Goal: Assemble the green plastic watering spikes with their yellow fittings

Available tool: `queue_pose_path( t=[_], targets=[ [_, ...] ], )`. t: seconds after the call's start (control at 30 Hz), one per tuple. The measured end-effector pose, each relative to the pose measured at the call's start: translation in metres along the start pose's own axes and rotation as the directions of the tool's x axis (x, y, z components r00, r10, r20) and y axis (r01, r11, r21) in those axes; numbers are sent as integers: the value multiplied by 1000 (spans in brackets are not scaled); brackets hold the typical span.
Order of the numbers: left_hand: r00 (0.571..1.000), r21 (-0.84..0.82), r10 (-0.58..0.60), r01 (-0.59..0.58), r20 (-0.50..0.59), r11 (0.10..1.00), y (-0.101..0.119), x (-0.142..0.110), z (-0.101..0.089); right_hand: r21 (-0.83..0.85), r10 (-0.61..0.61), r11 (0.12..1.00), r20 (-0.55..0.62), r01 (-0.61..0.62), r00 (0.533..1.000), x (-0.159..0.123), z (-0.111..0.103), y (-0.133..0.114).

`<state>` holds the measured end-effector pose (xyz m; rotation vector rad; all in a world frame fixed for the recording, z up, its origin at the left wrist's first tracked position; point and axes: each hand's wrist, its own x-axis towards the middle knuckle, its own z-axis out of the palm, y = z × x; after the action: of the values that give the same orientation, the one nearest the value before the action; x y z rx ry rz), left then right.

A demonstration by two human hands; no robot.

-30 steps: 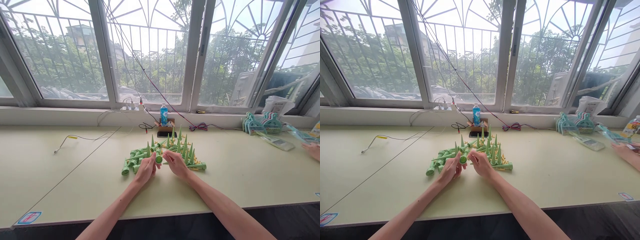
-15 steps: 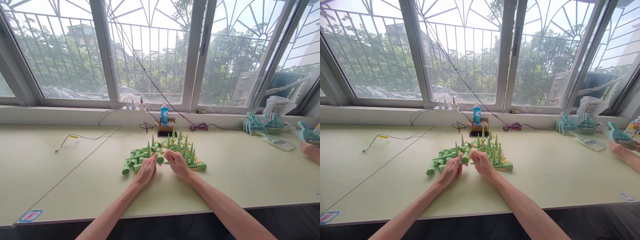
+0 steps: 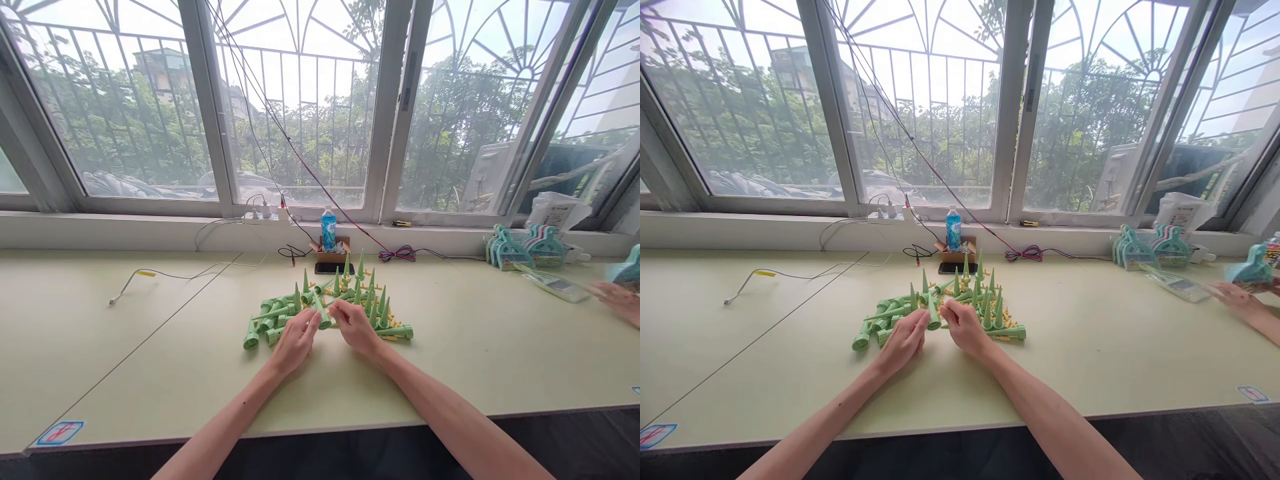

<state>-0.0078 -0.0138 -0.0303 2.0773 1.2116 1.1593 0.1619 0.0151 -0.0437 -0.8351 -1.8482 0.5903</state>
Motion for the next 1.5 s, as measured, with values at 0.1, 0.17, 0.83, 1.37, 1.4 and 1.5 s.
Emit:
queue_pose_path(
  t=[0.1, 0.17, 0.83, 1.37, 1.4, 1.5],
  targets=[
    [1000, -11, 12, -12, 16, 1000, -1, 0, 0, -2, 8, 1000, 2, -8, 1000, 0, 0, 0],
    [1000, -26, 16, -15, 25, 1000, -1, 0, 1, -4, 11, 1000, 2, -11, 1000, 0, 0, 0],
    [998, -18, 50, -51, -39, 999, -14, 0, 6, -75, 30, 997, -36, -32, 999, 0, 4, 3],
    [978, -187, -209, 207, 8, 960, -9, 3, 5, -44, -12, 999, -14, 11, 1000, -1, 2, -2],
    [978, -192, -210, 210, 19, 959, -10, 3, 5, -43, -14, 999, -9, 14, 1000, -1, 2, -2],
    [982, -170, -186, 188, 26, 967, -10, 3, 4, -41, -14, 999, -1, 14, 1000, -1, 2, -1]
  ],
)
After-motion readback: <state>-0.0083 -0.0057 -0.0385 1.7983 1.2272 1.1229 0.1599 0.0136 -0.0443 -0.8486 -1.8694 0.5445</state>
